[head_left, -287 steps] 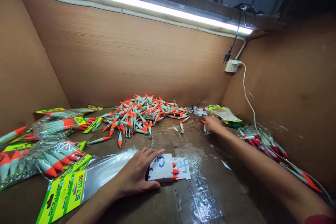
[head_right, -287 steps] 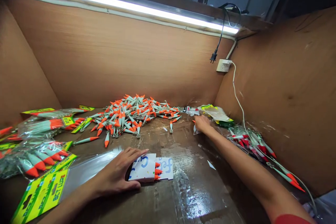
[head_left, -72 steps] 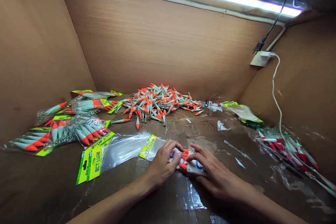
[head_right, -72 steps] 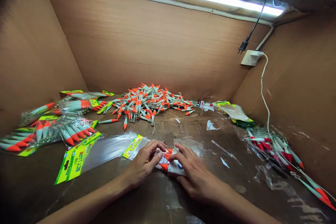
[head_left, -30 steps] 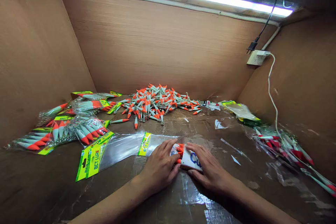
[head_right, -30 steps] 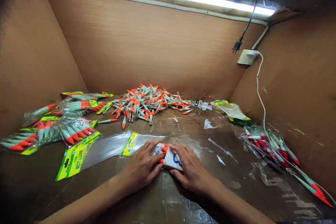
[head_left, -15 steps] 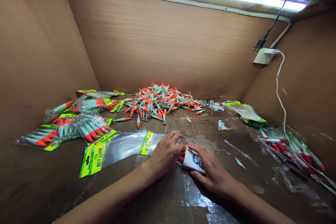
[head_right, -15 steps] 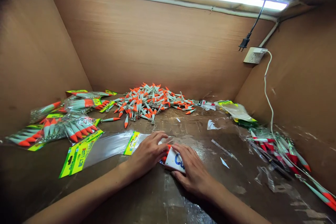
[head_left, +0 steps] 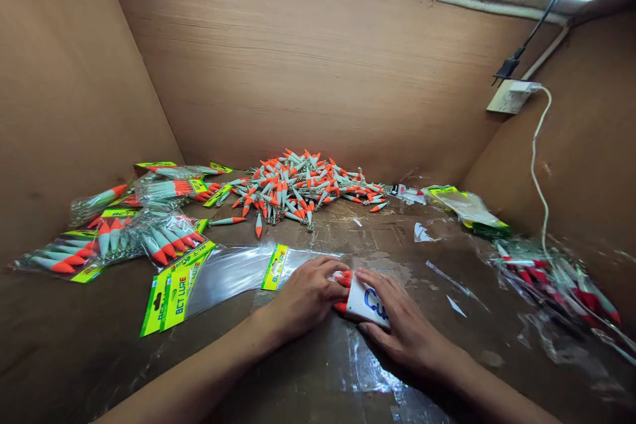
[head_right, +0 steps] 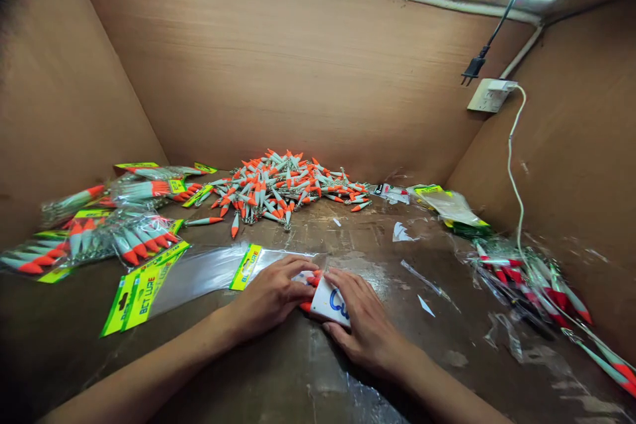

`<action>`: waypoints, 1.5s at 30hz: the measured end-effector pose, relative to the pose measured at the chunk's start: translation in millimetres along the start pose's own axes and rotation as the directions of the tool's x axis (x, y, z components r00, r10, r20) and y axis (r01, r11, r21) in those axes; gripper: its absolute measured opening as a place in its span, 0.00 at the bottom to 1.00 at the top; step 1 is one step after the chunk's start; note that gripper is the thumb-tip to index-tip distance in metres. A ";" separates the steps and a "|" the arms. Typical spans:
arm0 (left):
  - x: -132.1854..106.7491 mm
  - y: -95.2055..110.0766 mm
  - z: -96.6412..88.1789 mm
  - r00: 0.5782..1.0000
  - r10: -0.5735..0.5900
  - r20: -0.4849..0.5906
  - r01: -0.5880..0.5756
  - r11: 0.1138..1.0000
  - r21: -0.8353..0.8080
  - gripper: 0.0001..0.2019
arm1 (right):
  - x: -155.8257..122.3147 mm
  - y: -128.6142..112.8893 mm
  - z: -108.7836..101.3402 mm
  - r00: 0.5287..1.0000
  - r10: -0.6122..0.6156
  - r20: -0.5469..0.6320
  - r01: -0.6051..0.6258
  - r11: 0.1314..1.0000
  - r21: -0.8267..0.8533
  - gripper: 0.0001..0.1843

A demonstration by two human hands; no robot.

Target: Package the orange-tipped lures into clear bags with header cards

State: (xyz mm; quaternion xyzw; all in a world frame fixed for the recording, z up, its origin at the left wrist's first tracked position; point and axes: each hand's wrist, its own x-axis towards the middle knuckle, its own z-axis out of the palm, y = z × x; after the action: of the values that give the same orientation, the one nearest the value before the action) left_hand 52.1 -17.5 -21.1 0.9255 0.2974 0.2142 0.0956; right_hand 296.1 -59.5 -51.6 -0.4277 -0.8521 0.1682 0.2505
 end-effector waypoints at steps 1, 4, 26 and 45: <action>-0.3 -0.3 1.6 1.000 -0.002 -0.007 0.002 1.000 -0.015 0.09 | 0.2 -0.7 -0.4 1.000 0.005 0.005 -0.005 1.000 -0.001 0.39; -3.9 -3.4 1.8 0.995 -0.083 -0.047 0.077 0.991 -0.109 0.08 | 0.5 -2.4 -1.7 1.000 0.006 0.018 -0.006 1.000 -0.007 0.39; -22.9 -32.1 -24.0 0.977 -0.188 0.100 0.203 0.965 -0.166 0.36 | 35.3 21.3 -43.1 0.990 0.082 0.114 -0.094 0.991 0.100 0.40; -13.5 -0.3 2.4 0.945 -0.321 -0.069 0.326 0.942 0.081 0.05 | 26.4 11.1 -10.0 0.996 0.081 0.037 -0.082 0.996 0.027 0.48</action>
State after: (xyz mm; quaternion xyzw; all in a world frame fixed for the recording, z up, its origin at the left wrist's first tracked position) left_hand 43.1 -25.3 -27.9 0.8613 0.4572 0.2072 0.0790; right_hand 295.5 -30.9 -41.5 -0.4553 -0.8359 0.1980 0.2341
